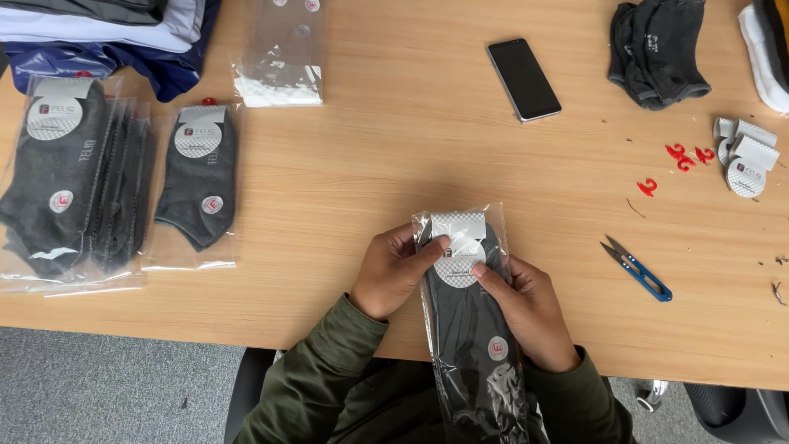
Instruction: Packaging socks by folding them, applying stickers, attaching cardboard headers, and placing them into plastic sleeves.
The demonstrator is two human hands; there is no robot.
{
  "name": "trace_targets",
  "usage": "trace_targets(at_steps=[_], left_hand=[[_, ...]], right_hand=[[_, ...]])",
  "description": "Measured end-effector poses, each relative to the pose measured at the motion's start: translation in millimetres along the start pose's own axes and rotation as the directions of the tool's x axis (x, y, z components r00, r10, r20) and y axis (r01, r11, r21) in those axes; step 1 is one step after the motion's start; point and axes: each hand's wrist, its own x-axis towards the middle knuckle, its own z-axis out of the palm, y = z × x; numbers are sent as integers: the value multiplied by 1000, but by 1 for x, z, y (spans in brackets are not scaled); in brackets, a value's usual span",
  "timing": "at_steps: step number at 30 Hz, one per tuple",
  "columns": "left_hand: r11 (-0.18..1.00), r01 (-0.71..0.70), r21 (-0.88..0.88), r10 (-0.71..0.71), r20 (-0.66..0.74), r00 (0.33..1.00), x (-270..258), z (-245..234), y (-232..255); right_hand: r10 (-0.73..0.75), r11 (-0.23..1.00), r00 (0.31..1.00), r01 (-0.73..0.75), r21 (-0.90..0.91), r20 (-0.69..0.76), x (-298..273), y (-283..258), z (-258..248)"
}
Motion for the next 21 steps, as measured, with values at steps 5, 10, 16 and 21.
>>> trace_targets(at_steps=[5,10,16,21], left_hand=[[999,38,0,-38,-85,996,1,7,-4],[994,103,25,-99,-145,984,-2,9,6],[985,145,-91,-156,-123,980,-11,-1,-14],[978,34,-205,-49,-70,996,-21,1,-22]], right_hand=[[-39,997,999,40,63,-24,8,26,-8],[-40,991,999,44,126,-33,2,13,-3],[-71,984,997,67,165,22,-5,-18,14],[-59,987,998,54,152,25,-4,-15,15]])
